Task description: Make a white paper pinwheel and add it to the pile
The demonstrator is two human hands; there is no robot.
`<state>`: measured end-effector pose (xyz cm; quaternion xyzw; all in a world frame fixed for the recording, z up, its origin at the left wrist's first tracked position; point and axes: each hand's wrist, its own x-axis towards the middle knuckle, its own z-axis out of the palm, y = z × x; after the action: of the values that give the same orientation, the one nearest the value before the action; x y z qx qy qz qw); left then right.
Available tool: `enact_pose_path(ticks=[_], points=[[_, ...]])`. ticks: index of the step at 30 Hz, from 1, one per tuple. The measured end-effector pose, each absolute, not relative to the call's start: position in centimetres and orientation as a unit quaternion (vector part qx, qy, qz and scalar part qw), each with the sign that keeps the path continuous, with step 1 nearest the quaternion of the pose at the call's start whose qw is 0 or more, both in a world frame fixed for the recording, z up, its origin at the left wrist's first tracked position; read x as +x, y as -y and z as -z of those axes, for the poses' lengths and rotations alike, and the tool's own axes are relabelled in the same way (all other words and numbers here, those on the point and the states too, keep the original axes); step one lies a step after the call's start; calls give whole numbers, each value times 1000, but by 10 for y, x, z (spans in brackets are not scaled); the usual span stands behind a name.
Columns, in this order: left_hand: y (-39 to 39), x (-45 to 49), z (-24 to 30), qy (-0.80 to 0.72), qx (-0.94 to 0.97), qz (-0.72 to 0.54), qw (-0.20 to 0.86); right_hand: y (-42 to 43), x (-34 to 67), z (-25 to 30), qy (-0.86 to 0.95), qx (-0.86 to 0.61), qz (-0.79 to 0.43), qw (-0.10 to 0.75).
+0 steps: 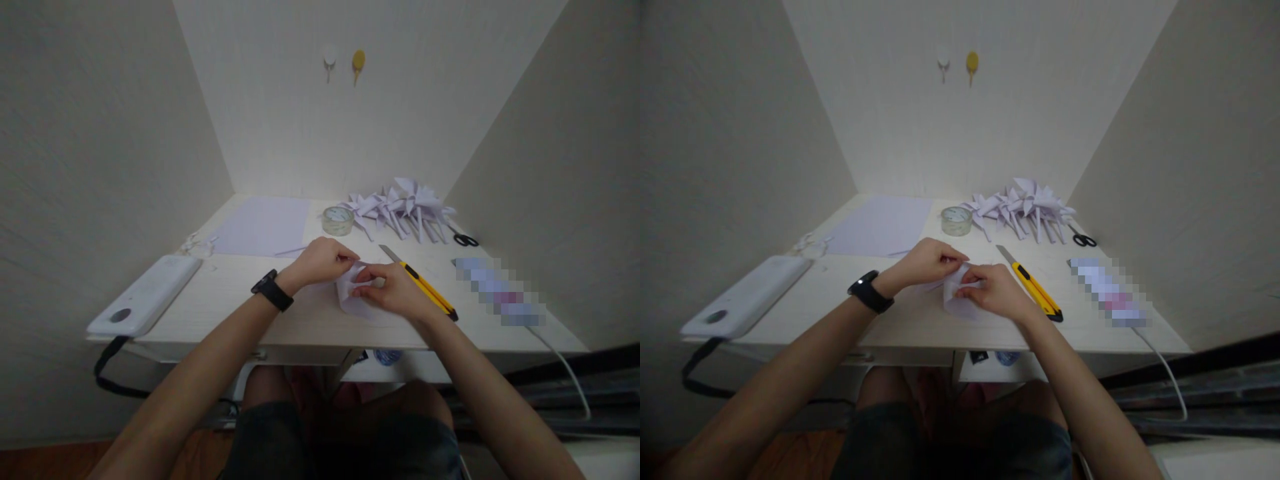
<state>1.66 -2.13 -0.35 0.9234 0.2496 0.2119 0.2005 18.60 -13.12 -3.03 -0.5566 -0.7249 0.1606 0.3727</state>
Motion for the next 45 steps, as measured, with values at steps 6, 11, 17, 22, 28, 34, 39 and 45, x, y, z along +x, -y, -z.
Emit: enact_pose_path(ticks=[6,11,17,22,28,34,39,45], points=[[24,10,9,-297,831,-261,391,135,184,33,740,-524,-98,410],[24,10,14,-268,737,-296,545,135,187,40,752,-502,-12,427],[22,7,17,-234,709,-300,593,134,186,41,766,-498,54,403],[22,8,16,-246,722,-301,573,134,187,40,763,-505,77,396],[24,8,14,-252,728,-290,568,136,185,38,753,-518,104,392],[21,7,16,-227,699,-282,617,135,186,39,750,-517,106,398],[21,8,18,-218,704,-286,612,133,187,43,750,-514,122,397],[22,8,17,-214,700,-292,616,132,188,44,760,-482,148,409]])
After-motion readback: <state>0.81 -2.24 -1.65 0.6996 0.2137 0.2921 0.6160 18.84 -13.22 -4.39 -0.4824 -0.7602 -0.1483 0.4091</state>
